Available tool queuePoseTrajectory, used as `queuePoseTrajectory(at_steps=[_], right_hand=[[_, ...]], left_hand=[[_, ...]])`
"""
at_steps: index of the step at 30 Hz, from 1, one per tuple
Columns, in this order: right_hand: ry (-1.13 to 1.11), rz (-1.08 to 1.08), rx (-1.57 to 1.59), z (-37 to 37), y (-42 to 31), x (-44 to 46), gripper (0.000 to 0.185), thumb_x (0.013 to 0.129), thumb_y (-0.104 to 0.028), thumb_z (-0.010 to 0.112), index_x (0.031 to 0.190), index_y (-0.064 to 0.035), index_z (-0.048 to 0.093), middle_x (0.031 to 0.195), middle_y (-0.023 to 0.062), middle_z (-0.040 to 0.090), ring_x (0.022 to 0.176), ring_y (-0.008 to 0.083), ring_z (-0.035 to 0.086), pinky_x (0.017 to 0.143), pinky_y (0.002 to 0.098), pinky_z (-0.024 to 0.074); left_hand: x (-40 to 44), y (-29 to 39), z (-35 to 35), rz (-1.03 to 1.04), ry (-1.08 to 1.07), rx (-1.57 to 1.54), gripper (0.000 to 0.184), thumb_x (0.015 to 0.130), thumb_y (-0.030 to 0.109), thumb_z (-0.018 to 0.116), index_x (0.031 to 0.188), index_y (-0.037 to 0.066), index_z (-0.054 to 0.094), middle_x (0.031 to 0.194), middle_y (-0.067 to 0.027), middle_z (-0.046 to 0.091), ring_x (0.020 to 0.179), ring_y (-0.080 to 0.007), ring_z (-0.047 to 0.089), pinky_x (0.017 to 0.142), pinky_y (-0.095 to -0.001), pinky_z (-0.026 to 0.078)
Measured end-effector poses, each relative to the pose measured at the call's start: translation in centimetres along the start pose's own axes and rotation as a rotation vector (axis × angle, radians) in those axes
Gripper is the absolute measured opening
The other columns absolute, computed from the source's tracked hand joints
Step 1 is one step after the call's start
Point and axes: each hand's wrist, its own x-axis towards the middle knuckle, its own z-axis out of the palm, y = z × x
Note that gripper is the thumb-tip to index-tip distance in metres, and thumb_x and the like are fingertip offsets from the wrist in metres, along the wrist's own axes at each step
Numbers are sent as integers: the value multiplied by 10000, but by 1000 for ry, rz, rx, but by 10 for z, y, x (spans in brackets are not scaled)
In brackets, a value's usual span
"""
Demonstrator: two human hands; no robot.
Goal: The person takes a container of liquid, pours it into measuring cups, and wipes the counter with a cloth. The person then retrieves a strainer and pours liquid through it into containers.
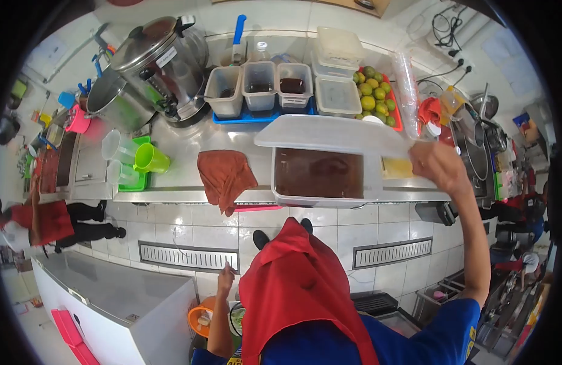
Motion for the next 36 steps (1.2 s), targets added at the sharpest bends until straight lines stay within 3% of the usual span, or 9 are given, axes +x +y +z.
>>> queuePoseTrajectory(at_steps=[6,9,10,14,17,21,24,32,36], right_hand=[[184,164,-71,-29,10,45,254,785,-5,748,1016,-10,644,922,70,660,775,222,670,669,324,545],[179,429,18,-41,20,32,218,858,-40,705,1063,-17,636,965,81,672,802,195,671,679,298,539],[181,430,20,-45,22,23,218,858,-40,705,1063,-17,636,965,81,672,802,195,671,679,298,539],[223,978,174,-55,19,-24,217,944,-71,649,1150,-5,636,960,56,687,871,88,650,783,244,510],[391,1099,426,-51,35,-94,215,1019,-113,584,1184,24,607,985,3,636,882,67,580,804,224,479],[344,1204,317,-48,29,-177,257,1049,-187,556,1199,16,601,906,-16,584,792,60,530,735,214,446],[415,1313,440,-31,6,-223,261,1058,-225,541,1181,-6,612,884,-27,547,762,60,507,715,204,418],[990,1723,1014,64,-88,-356,231,1046,-244,563,940,-40,588,845,6,545,781,128,527,764,273,451],[985,1701,1106,109,-129,-389,209,1037,-219,576,939,-35,588,844,16,565,794,129,543,761,262,465]], left_hand=[[-7,-20,4,59,-55,105,814,1005,694,269,793,23,678,575,-69,559,552,-163,544,544,-341,430],[-7,-28,-1,-42,-47,27,785,1008,684,281,785,41,672,559,-53,538,501,-153,500,484,-336,403],[-8,-28,-2,-42,-45,28,785,1008,684,281,785,41,672,559,-53,538,501,-153,500,484,-336,403],[-13,-29,-5,-78,-29,-21,756,1008,677,299,792,55,668,560,-32,518,485,-134,471,450,-321,369],[-16,-18,-3,-77,-26,-17,756,1011,670,294,807,48,672,568,-33,521,501,-137,478,464,-326,377],[-8,-15,3,-24,-41,40,762,1012,663,290,800,39,673,576,-62,549,530,-158,519,507,-342,409],[-9,-2,6,-14,-47,64,756,1019,647,292,806,30,675,580,-74,561,548,-170,544,535,-350,425],[-12,28,7,-5,-43,37,753,1017,659,319,787,30,666,575,-37,526,534,-124,488,520,-324,393],[-14,30,9,-37,-71,-26,698,1016,645,369,803,44,651,598,-23,518,528,-110,463,481,-299,354]])
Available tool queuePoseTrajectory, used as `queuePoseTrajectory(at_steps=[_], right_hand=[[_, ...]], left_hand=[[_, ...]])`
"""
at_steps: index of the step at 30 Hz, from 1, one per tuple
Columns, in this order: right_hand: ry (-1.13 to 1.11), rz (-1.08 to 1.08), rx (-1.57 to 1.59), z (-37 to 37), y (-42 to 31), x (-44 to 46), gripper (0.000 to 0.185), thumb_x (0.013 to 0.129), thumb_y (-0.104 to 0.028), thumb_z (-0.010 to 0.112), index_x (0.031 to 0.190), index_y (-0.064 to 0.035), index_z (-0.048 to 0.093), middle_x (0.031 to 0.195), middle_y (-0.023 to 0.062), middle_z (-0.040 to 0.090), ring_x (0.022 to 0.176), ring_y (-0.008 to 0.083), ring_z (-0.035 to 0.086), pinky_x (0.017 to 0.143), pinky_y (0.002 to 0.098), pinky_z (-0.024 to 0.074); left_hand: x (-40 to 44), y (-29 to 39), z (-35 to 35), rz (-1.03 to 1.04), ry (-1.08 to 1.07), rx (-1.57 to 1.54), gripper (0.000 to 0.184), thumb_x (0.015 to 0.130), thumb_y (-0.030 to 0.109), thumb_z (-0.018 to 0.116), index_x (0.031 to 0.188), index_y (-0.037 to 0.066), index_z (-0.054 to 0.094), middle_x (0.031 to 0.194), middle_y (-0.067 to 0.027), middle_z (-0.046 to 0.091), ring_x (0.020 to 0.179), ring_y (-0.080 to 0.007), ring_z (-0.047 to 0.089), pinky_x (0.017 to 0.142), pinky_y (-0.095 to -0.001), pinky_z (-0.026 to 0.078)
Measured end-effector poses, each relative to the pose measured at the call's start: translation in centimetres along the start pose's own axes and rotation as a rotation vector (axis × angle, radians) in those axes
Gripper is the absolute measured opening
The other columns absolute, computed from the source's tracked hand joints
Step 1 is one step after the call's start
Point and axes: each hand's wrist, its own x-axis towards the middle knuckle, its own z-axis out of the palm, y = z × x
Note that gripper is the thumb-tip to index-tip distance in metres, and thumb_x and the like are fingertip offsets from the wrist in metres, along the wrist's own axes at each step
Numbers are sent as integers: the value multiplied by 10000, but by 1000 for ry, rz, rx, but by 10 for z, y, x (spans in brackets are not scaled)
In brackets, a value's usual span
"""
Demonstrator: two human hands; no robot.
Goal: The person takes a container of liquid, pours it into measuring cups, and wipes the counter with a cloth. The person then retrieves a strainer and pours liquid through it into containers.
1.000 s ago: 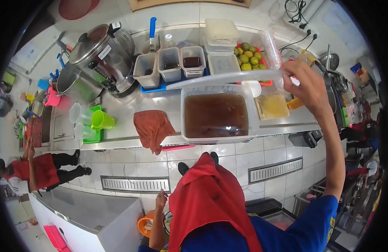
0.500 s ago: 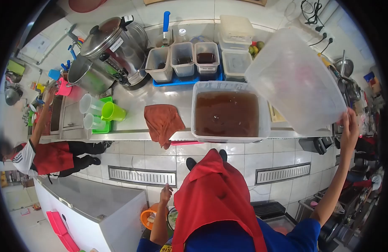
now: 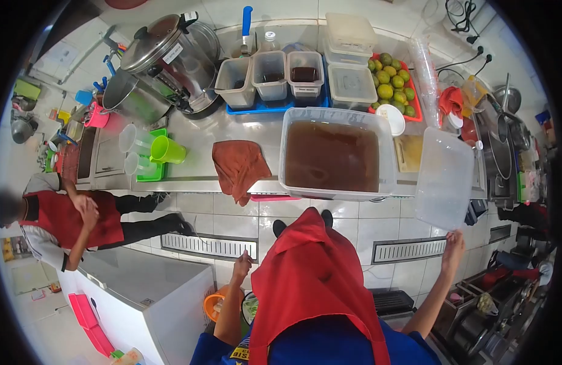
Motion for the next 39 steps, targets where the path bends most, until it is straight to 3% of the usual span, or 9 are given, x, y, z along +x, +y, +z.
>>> queuePoseTrajectory(at_steps=[7,12,16,20,24,26,29,30,39], right_hand=[[226,126,152,30,62,0,243,1006,-183,604,1095,43,619,1000,76,638,930,182,637,907,305,530],[56,403,51,40,95,4,505,995,-183,626,1369,113,460,1244,164,609,1199,306,610,1032,397,513],[142,365,20,39,111,-12,593,993,-258,616,1472,19,401,1358,183,566,1230,333,594,1005,428,522],[51,466,-219,7,182,-37,516,974,-330,631,1411,-86,503,1276,136,613,1018,260,678,823,395,591],[-758,626,-645,-29,285,-85,331,954,-165,578,1276,-91,593,1030,85,700,860,167,690,614,330,571],[-863,946,-966,19,238,-115,315,949,-120,563,1258,-78,608,1017,91,714,827,178,703,605,343,586],[-840,921,-936,38,245,-135,260,958,-206,614,1180,-83,666,952,90,745,772,182,721,593,322,577],[-779,878,-814,31,264,-137,257,964,-194,605,1181,-71,663,935,89,744,773,173,721,582,318,568],[-737,605,-787,71,235,-41,300,878,-36,522,1136,-54,675,911,105,745,675,164,696,503,294,515]], left_hand=[[18,-16,3,131,-25,71,710,1014,649,341,820,43,654,613,-53,574,512,-142,513,468,-309,386],[20,1,-4,80,-43,64,697,1022,627,335,823,38,650,609,-53,571,512,-139,515,466,-304,389],[20,1,-5,62,-16,-46,688,1029,634,324,839,47,628,595,-24,528,465,-102,448,428,-277,352],[21,-19,10,57,23,-52,665,1034,613,344,826,46,623,605,-29,537,479,-109,472,448,-283,384],[21,-53,30,133,-8,-137,601,1050,550,384,830,45,624,624,-38,557,550,-134,537,544,-315,453],[2,-36,40,125,-8,-42,559,1059,510,390,853,54,637,683,-56,588,624,-152,577,616,-324,474],[0,-49,53,342,66,58,487,1063,472,420,941,54,638,856,-90,629,778,-159,601,713,-328,484],[2,-46,60,199,9,-79,448,1057,447,441,973,47,623,872,-91,628,815,-171,596,743,-342,481],[52,-40,91,184,135,-76,347,1023,386,525,1039,42,569,816,-87,645,671,-159,616,614,-331,489]])
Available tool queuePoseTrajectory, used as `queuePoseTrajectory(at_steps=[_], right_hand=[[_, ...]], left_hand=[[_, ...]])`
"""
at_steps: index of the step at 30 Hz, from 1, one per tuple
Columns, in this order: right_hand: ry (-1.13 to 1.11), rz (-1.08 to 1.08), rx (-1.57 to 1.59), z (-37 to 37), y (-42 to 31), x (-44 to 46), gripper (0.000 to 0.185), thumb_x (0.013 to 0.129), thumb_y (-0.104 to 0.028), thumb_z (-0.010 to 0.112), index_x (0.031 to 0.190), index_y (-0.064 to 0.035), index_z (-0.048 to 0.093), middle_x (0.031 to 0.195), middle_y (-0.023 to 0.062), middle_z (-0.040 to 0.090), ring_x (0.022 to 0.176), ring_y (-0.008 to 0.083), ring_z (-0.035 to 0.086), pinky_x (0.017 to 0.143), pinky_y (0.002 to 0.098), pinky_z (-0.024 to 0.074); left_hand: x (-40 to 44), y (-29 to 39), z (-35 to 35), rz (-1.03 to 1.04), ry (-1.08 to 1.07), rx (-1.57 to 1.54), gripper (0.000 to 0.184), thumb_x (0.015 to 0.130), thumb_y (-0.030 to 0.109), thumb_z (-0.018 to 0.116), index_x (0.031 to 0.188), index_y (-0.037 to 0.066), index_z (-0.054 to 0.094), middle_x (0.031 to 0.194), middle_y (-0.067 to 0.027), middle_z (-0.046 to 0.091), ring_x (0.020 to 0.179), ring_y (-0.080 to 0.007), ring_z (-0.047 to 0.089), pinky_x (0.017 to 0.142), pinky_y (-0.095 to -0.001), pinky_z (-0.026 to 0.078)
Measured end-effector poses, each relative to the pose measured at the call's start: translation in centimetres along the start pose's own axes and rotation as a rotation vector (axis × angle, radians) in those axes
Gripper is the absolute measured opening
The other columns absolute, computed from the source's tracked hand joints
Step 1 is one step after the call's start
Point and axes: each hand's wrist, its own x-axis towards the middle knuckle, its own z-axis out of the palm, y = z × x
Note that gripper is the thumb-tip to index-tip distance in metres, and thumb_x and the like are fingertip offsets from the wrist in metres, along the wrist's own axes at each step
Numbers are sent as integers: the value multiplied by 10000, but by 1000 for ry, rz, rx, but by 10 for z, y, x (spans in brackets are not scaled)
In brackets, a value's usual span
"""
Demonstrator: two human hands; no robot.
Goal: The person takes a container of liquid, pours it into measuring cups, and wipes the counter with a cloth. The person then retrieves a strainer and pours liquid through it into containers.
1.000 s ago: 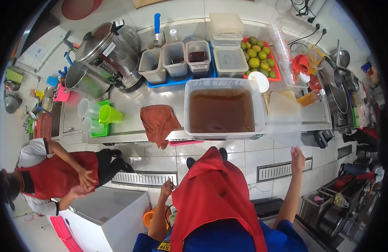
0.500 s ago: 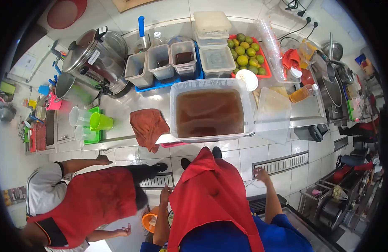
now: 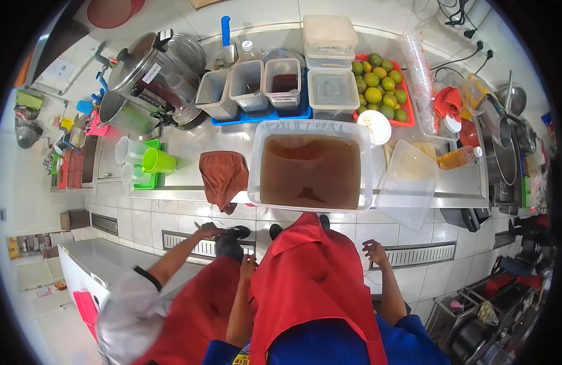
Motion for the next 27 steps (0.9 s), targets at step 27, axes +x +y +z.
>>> queuePoseTrajectory(at_steps=[27], right_hand=[[-268,1,-285,-36,-64,102,296,937,-210,555,1176,-72,663,956,107,756,712,173,718,539,305,555]], left_hand=[[-144,-43,65,-125,189,-319,178,1008,226,567,1075,61,569,881,-64,622,809,-141,590,731,-322,484]])
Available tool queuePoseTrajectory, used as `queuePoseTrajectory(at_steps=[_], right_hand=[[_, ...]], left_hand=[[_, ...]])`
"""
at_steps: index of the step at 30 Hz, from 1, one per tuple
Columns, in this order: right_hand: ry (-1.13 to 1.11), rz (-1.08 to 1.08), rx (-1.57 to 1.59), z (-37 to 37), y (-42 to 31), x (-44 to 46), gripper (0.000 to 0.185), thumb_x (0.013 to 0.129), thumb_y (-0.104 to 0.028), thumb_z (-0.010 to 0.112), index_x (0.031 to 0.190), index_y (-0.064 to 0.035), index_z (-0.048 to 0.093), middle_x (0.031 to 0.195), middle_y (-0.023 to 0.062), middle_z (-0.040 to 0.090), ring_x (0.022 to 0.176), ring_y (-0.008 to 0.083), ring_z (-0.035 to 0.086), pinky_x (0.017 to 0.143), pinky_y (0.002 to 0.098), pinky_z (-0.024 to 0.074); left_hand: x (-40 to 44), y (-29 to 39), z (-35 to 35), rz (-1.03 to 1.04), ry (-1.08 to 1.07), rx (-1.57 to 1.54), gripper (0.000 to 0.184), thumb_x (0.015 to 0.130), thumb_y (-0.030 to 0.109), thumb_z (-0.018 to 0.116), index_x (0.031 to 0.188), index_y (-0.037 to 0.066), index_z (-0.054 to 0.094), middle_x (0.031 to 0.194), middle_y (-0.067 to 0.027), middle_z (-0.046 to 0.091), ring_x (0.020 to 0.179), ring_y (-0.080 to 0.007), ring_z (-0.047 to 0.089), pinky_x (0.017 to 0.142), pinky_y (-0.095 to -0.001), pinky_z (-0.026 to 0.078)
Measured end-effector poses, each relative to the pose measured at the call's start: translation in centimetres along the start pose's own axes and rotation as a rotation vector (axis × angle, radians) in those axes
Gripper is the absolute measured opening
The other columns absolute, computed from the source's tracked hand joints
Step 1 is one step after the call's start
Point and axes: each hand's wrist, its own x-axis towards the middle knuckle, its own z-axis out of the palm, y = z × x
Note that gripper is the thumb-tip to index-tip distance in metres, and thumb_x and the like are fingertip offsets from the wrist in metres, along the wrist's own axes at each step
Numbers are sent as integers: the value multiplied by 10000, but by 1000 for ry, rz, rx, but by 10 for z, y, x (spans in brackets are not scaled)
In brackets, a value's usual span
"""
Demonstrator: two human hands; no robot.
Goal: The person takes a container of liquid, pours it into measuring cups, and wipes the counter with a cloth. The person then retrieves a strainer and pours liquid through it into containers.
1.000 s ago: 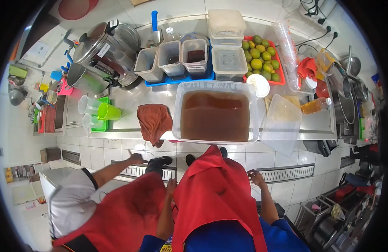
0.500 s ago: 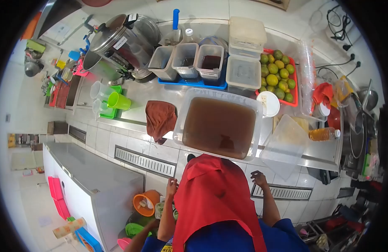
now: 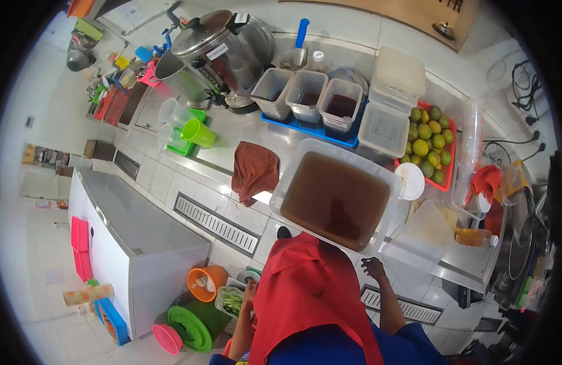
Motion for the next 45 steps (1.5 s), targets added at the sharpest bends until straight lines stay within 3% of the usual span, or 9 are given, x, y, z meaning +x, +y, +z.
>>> queuePoseTrajectory(at_steps=[10,12,17,24,32,33,36,38,45], right_hand=[[-91,-14,-101,26,-4,14,246,962,-141,547,1183,-106,649,939,95,753,694,171,706,534,315,535],[-146,-41,125,33,-4,9,238,961,-113,534,1178,-113,631,921,94,748,687,174,702,519,321,528],[53,-311,0,78,-8,0,226,950,-82,560,1157,-111,646,897,120,743,666,196,707,488,326,516],[-15,84,89,177,-70,-3,154,923,-149,635,1038,-83,712,883,114,744,681,168,709,548,317,564],[31,-668,-476,305,-286,11,165,951,-149,596,1065,-67,683,933,67,733,756,169,712,682,340,579],[-36,-683,-417,314,-327,-1,145,941,-150,608,1037,-58,666,941,70,723,798,181,714,702,350,575],[-147,-608,28,322,-449,-46,173,982,-203,597,1063,-50,608,921,72,701,766,159,703,596,309,567],[28,-719,316,303,-515,-61,197,1011,-235,575,1118,-70,567,908,84,692,712,150,690,514,264,542],[662,-648,1095,158,-601,52,563,940,-410,653,1299,-5,497,1199,146,600,951,258,670,688,403,599]], left_hand=[[-57,52,-24,-26,-64,-157,247,938,70,639,1168,96,551,952,-22,623,869,-139,602,750,-323,506],[-27,-60,-60,-117,-78,-200,259,927,60,644,1165,107,553,946,-22,628,857,-142,606,746,-317,509],[26,-77,-101,-299,-91,-714,255,911,81,655,1134,145,547,836,-16,625,743,-149,607,645,-312,512],[99,-69,-187,-323,-87,-564,213,958,232,630,1125,156,522,860,-71,662,688,-194,631,568,-362,509],[155,-51,-303,-391,-50,-51,281,1009,386,542,1156,150,500,1037,-133,695,809,-270,670,688,-444,564],[179,-54,-319,-272,-62,-131,252,990,314,587,1171,174,479,946,-120,690,674,-239,642,541,-374,522],[229,3,-353,-222,-35,-72,237,993,296,589,1161,167,481,913,-104,685,666,-204,631,537,-322,487],[255,44,-366,-166,-30,-80,226,997,299,585,1148,162,488,896,-95,680,662,-188,626,528,-307,470],[287,129,-417,47,-9,67,194,1014,282,557,1090,106,527,839,-84,668,636,-175,624,518,-300,473]])
